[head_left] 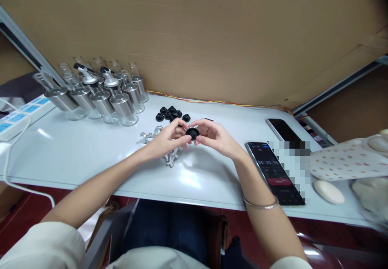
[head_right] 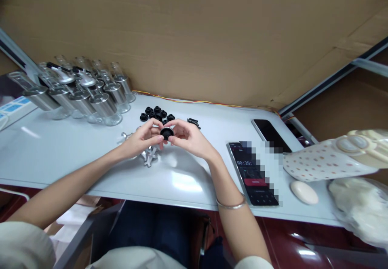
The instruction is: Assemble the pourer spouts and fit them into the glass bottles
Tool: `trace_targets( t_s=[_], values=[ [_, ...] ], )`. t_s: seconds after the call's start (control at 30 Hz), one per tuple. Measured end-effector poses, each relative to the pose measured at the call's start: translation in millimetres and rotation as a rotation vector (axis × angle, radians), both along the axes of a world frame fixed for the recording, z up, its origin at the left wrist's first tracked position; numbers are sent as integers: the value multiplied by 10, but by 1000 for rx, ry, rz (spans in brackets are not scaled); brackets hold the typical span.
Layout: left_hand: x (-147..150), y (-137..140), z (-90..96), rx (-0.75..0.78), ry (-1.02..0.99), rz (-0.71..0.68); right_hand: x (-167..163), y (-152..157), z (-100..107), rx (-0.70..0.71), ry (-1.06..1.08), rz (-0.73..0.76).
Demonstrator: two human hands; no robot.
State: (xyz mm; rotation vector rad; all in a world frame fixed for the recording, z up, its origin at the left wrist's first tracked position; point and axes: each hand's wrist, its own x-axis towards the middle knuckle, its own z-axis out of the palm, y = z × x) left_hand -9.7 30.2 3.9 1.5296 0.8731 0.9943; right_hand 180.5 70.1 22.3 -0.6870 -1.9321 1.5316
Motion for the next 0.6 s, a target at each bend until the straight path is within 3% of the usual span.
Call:
trace_targets(
  t_s=[0.27,0.6],
  values=[
    [9,-20,39,-25,-6,-31,-23,-24,-18,6,40,-27],
    [-18,-26,45,62,133,32,-58,-53,-29,83,10,-59]
  ],
)
